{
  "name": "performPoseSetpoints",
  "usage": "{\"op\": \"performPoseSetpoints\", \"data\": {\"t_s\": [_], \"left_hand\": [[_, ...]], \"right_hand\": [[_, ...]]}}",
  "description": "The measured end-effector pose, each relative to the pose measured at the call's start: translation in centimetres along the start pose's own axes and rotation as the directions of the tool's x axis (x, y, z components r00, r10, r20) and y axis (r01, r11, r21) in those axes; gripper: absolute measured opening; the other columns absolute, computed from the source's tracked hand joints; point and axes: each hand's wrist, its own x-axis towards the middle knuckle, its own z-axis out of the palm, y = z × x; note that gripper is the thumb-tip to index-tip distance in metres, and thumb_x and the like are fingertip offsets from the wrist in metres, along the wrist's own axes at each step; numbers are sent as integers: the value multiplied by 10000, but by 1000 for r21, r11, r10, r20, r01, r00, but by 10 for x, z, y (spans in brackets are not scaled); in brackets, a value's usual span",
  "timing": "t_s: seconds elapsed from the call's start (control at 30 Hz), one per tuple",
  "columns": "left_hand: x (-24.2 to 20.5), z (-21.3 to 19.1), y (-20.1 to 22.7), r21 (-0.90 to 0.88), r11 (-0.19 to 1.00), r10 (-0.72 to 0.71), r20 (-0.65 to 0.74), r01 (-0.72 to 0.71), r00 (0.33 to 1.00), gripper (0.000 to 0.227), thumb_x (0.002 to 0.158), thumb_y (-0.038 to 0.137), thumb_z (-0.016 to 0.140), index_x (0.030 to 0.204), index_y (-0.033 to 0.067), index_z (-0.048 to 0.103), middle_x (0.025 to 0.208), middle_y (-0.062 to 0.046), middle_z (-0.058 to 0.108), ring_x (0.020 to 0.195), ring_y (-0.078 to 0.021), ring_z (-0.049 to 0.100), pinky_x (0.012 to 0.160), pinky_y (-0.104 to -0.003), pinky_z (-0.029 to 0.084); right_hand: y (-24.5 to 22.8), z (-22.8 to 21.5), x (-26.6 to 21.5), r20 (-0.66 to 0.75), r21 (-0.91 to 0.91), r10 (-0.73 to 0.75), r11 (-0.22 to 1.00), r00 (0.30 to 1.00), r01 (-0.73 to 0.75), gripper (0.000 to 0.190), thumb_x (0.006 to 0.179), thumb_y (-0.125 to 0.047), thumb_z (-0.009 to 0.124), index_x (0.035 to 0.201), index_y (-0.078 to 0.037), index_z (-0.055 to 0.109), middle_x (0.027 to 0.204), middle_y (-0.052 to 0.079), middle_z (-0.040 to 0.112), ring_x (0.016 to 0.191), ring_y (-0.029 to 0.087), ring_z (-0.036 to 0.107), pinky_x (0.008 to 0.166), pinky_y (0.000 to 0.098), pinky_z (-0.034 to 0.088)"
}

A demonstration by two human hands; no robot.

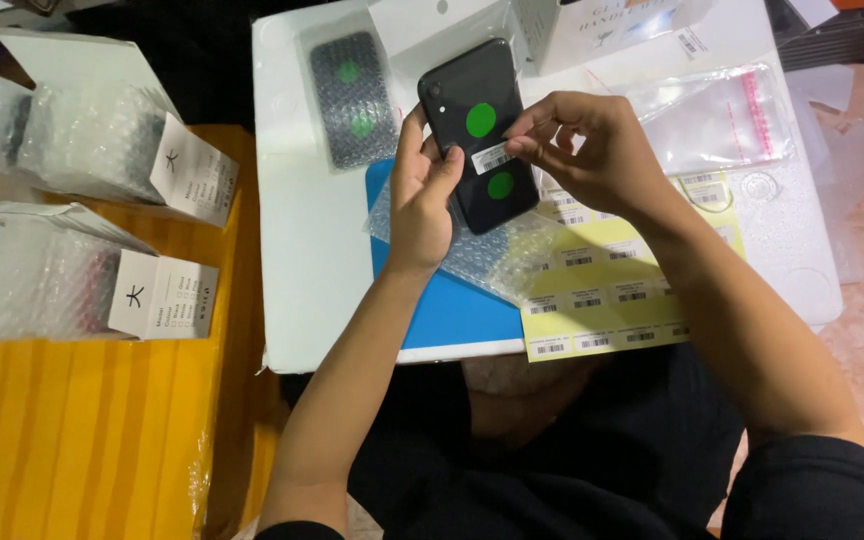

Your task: The person removes a phone screen from a plastic sleeve, applies several barcode stickers to its back, and then slides the screen into a bubble wrap sleeve.

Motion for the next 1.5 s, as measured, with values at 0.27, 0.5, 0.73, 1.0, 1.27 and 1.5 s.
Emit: {"op": "performPoseSetpoints", "data": {"t_s": [0.27,0.5,0.73,1.0,1.27,1.5], "left_hand": [[-2,1,4,4,1000,22,15,-22,1000,525,1062,160,554,1553,71,390,1462,-171,588,1379,-270,559,1207,-376,440],[-1,0,-5,97,980,164,109,-175,980,510,1108,140,558,1569,105,345,1362,-121,643,1254,-155,628,1109,-345,534],[2,2,-8,265,916,297,61,-302,953,512,1069,129,640,1504,118,370,1267,-90,691,1154,-138,697,1016,-312,598],[6,-7,7,108,977,169,134,-184,976,423,1107,92,572,1504,148,437,1295,-74,716,1215,-134,670,1097,-359,529],[2,-3,2,111,980,133,240,-163,962,474,1099,92,588,1537,141,414,1290,-100,720,1216,-158,677,1103,-387,529],[7,-12,-3,77,983,143,256,-167,956,484,1107,102,580,1555,112,395,1314,-130,707,1244,-187,666,1132,-415,510]], "right_hand": [[3,9,-3,-58,-8,-34,999,998,34,98,1018,-113,798,992,-44,733,915,60,738,668,97,523,565,230,427],[-4,23,-3,-260,-40,-25,999,965,15,166,903,-26,901,1004,-51,772,805,98,738,668,214,647,596,315,495],[-18,17,-5,-309,-51,-38,998,950,23,602,886,-27,937,1254,22,463,953,245,612,796,401,671,612,436,547],[18,13,-8,23,373,137,918,990,-136,295,927,65,759,1183,99,615,776,166,655,652,221,673,589,293,527],[-8,7,-2,80,412,171,891,982,-189,124,925,-13,757,976,43,659,666,145,645,522,197,668,529,275,565],[-21,6,-2,94,405,-11,914,995,-28,337,877,92,778,1148,50,582,829,152,637,768,290,754,755,416,639]]}}
